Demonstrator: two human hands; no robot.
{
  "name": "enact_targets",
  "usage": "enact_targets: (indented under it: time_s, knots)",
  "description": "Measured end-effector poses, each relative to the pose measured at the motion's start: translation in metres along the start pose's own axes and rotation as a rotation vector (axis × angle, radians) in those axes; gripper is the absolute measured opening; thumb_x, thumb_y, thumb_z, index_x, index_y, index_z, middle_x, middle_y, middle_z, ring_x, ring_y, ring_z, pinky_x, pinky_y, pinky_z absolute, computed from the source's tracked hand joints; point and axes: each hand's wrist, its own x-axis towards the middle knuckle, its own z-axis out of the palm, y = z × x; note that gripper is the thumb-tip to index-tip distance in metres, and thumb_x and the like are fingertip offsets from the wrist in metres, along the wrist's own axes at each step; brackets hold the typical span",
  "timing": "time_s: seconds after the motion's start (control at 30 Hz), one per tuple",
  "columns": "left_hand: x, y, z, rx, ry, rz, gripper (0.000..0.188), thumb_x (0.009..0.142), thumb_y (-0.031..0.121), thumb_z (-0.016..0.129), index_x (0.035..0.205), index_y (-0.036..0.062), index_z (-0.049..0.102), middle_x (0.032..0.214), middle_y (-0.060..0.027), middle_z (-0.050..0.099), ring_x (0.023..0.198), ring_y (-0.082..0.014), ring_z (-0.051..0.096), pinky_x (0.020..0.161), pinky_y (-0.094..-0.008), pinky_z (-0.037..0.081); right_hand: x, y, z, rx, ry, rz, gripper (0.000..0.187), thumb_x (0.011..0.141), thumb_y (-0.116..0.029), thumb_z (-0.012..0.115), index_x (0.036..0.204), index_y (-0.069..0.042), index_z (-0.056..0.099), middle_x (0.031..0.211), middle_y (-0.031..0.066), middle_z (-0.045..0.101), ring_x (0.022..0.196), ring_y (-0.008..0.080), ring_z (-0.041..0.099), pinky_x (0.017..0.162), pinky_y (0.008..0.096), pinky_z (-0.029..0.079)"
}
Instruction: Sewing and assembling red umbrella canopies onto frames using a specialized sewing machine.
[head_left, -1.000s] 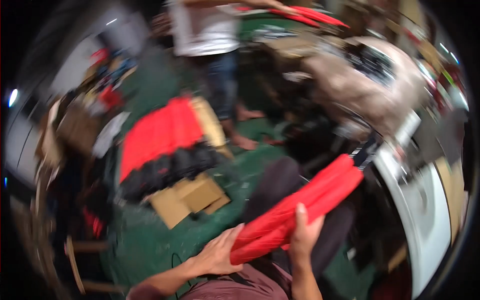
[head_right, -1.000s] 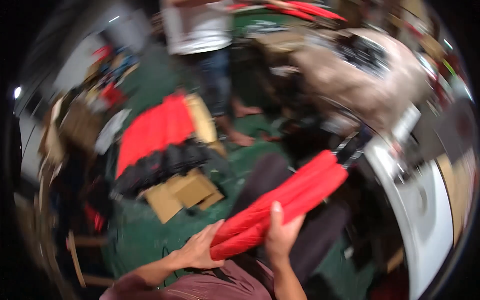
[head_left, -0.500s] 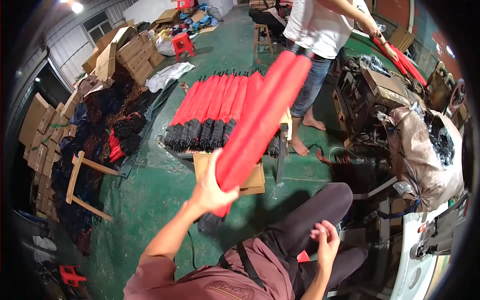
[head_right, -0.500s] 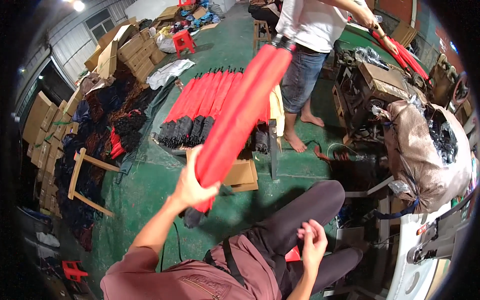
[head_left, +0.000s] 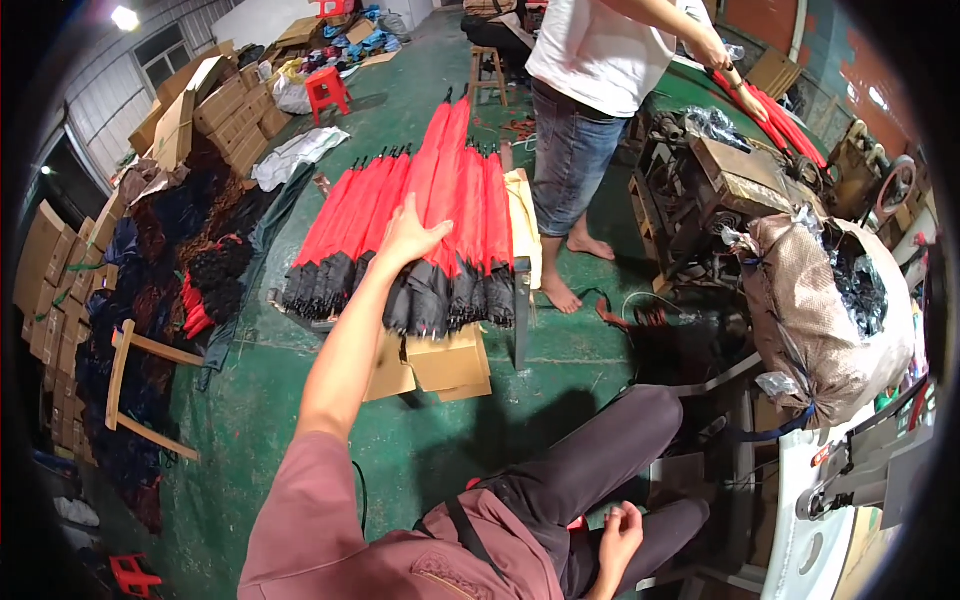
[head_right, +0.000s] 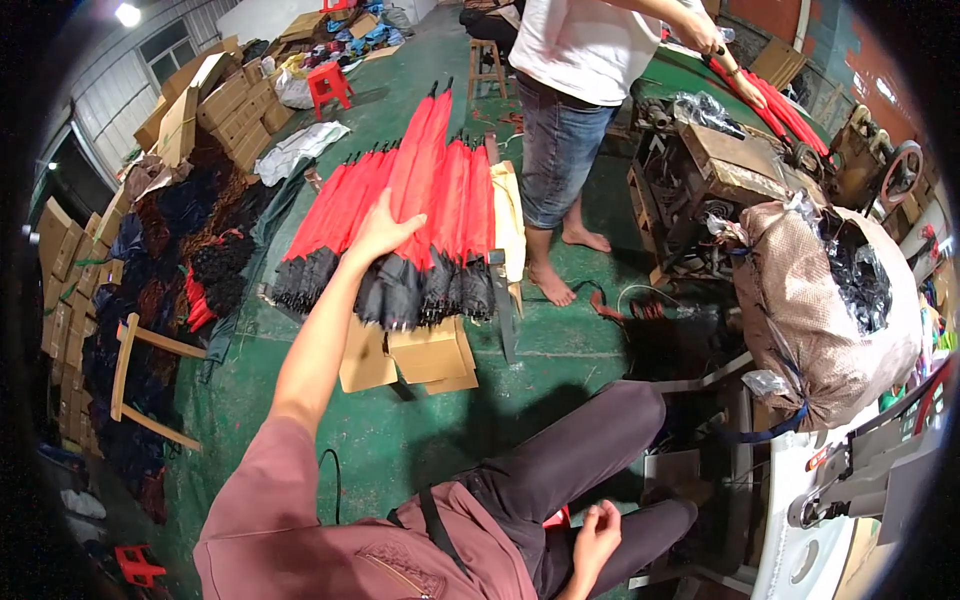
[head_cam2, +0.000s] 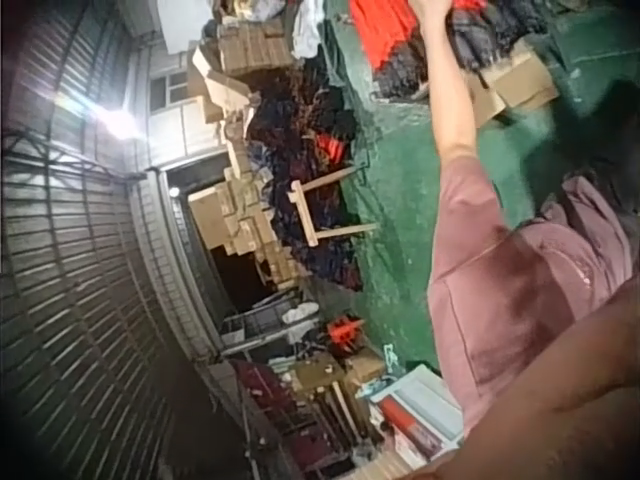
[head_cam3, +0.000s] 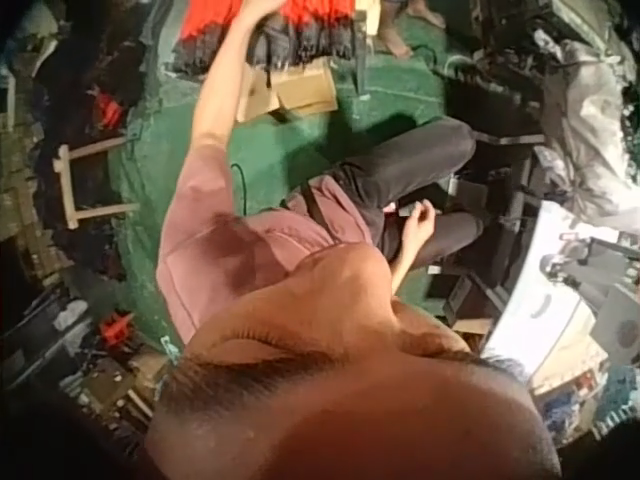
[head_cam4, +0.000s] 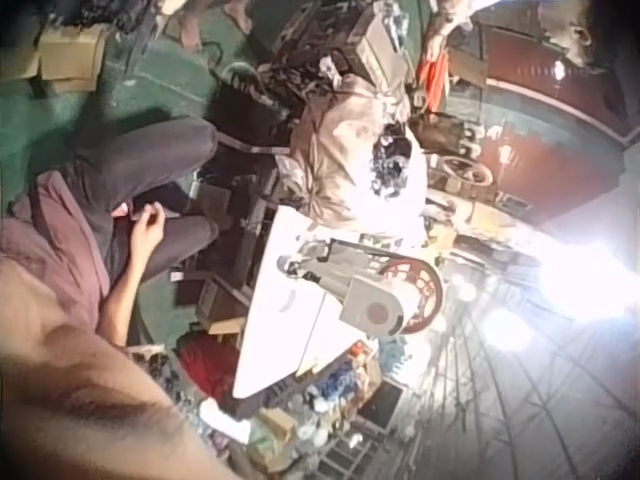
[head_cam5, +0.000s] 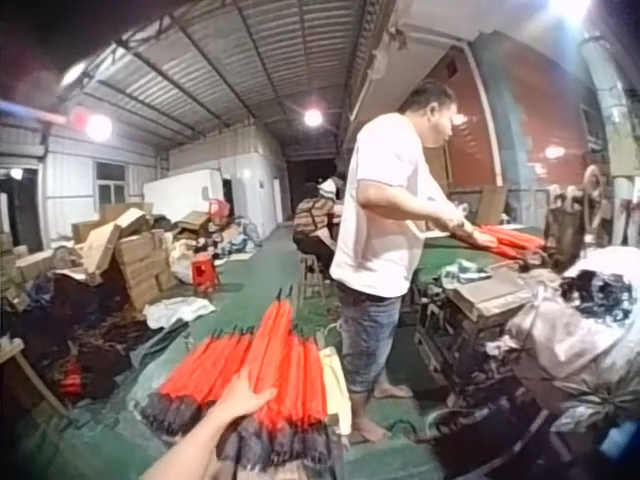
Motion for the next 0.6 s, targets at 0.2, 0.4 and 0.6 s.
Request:
enact_targets:
  time_s: [0.2, 0.4, 0.6]
  knots:
    - [0.013, -0.027, 0.056, 0.136, -0.206, 0.065, 0.1, 0.088, 0.067, 0.068, 0.156, -0.0018, 0.042, 0.158, -0.0341, 0.041, 0.147, -0.047, 0.041, 0.123, -0.0491, 0.033, -0.001, -0.015, 0.003, -0.386, -0.072, -0.123, 0.028, 0.098, -0.012, 0.068, 0.117, 0.008, 0.066, 0.094, 0.015, 0.074, 0.083, 0.0238, 0.071, 0.081, 0.0349, 0.055]
    - [-0.021, -0.013, 0.052, 0.037, -0.093, 0.135, 0.082, 0.093, 0.053, 0.069, 0.147, -0.006, 0.051, 0.15, -0.0328, 0.05, 0.141, -0.0469, 0.047, 0.119, -0.0504, 0.038, 0.004, -0.022, 0.006, -0.402, -0.085, -0.069, 0.028, 0.097, -0.014, 0.068, 0.117, 0.005, 0.067, 0.093, 0.0194, 0.074, 0.087, 0.0311, 0.073, 0.083, 0.04, 0.056]
    - [-0.107, 0.009, 0.05, -0.12, 0.259, 0.307, 0.056, 0.098, 0.031, 0.069, 0.135, -0.0093, 0.057, 0.135, -0.0307, 0.06, 0.13, -0.0448, 0.055, 0.115, -0.0514, 0.04, 0.003, -0.027, 0.012, -0.472, -0.091, -0.09, 0.029, 0.097, -0.015, 0.068, 0.117, 0.005, 0.067, 0.095, 0.0216, 0.075, 0.088, 0.0356, 0.074, 0.082, 0.042, 0.056]
